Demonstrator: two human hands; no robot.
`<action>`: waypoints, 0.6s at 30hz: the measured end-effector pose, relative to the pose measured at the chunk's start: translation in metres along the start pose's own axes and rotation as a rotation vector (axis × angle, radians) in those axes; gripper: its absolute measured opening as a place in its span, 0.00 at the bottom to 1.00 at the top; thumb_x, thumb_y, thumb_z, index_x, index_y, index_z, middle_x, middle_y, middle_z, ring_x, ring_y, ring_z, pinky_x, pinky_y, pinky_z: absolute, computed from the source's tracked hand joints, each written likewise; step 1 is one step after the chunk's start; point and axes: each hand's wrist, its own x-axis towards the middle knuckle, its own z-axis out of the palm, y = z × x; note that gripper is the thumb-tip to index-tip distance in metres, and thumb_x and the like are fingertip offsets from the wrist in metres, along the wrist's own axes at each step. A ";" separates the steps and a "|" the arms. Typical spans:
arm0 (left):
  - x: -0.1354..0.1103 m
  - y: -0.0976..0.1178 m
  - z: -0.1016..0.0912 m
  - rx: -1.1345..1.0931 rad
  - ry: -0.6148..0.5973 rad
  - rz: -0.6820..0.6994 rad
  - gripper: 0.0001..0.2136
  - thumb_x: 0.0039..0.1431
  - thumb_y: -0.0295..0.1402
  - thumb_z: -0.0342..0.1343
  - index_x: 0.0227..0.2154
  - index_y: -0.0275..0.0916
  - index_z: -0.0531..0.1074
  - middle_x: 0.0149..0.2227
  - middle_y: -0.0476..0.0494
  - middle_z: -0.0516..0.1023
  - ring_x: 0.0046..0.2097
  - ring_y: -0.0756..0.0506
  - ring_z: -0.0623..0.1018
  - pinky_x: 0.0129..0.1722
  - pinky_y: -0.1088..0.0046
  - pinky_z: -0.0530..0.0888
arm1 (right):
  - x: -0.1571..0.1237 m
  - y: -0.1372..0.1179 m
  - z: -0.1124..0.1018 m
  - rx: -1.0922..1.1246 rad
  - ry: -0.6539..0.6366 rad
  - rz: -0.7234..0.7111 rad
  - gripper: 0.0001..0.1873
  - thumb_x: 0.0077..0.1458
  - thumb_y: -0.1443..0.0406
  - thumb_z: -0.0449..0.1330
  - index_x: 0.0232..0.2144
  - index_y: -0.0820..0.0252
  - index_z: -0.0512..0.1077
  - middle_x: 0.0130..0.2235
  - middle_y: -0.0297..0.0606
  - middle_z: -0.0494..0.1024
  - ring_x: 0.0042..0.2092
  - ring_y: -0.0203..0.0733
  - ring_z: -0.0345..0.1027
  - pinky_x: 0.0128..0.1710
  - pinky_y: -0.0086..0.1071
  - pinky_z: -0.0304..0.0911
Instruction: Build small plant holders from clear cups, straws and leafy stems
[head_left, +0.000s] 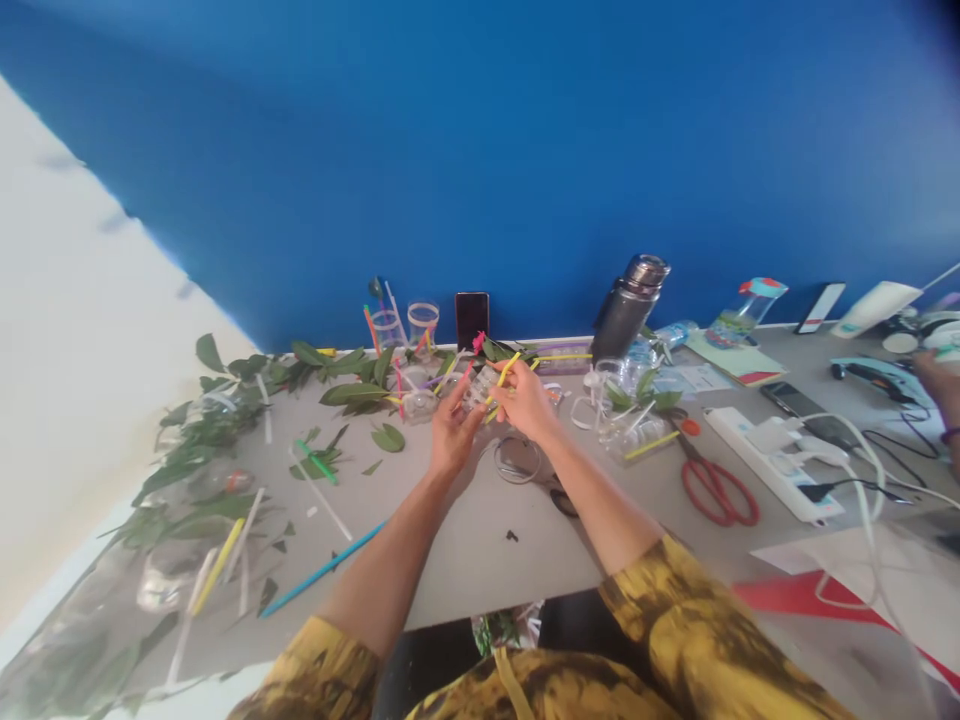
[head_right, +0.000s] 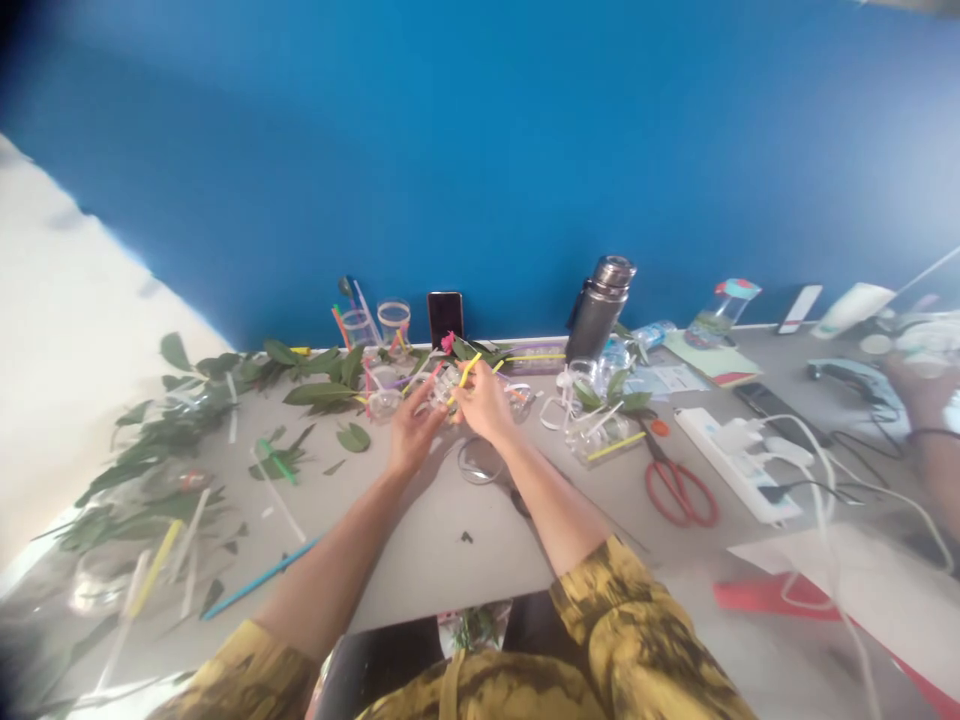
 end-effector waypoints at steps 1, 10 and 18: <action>0.000 0.001 0.001 -0.024 -0.002 0.010 0.37 0.48 0.46 0.75 0.61 0.45 0.73 0.66 0.33 0.70 0.66 0.30 0.71 0.55 0.58 0.78 | 0.000 -0.001 0.000 0.008 0.012 -0.001 0.19 0.55 0.67 0.59 0.49 0.56 0.64 0.35 0.28 0.77 0.17 0.31 0.67 0.18 0.27 0.59; 0.002 -0.004 0.001 -0.079 -0.006 -0.135 0.37 0.43 0.47 0.76 0.57 0.41 0.72 0.58 0.31 0.74 0.60 0.31 0.75 0.45 0.58 0.82 | 0.001 -0.007 -0.003 0.067 0.054 -0.009 0.20 0.55 0.64 0.61 0.50 0.54 0.63 0.34 0.27 0.76 0.17 0.29 0.63 0.19 0.27 0.61; 0.006 -0.006 -0.001 -0.179 0.051 -0.206 0.35 0.42 0.44 0.76 0.53 0.38 0.74 0.40 0.44 0.78 0.38 0.46 0.80 0.39 0.66 0.79 | 0.000 -0.002 -0.001 0.092 -0.003 -0.036 0.21 0.56 0.61 0.63 0.51 0.55 0.65 0.42 0.35 0.79 0.19 0.30 0.68 0.16 0.25 0.58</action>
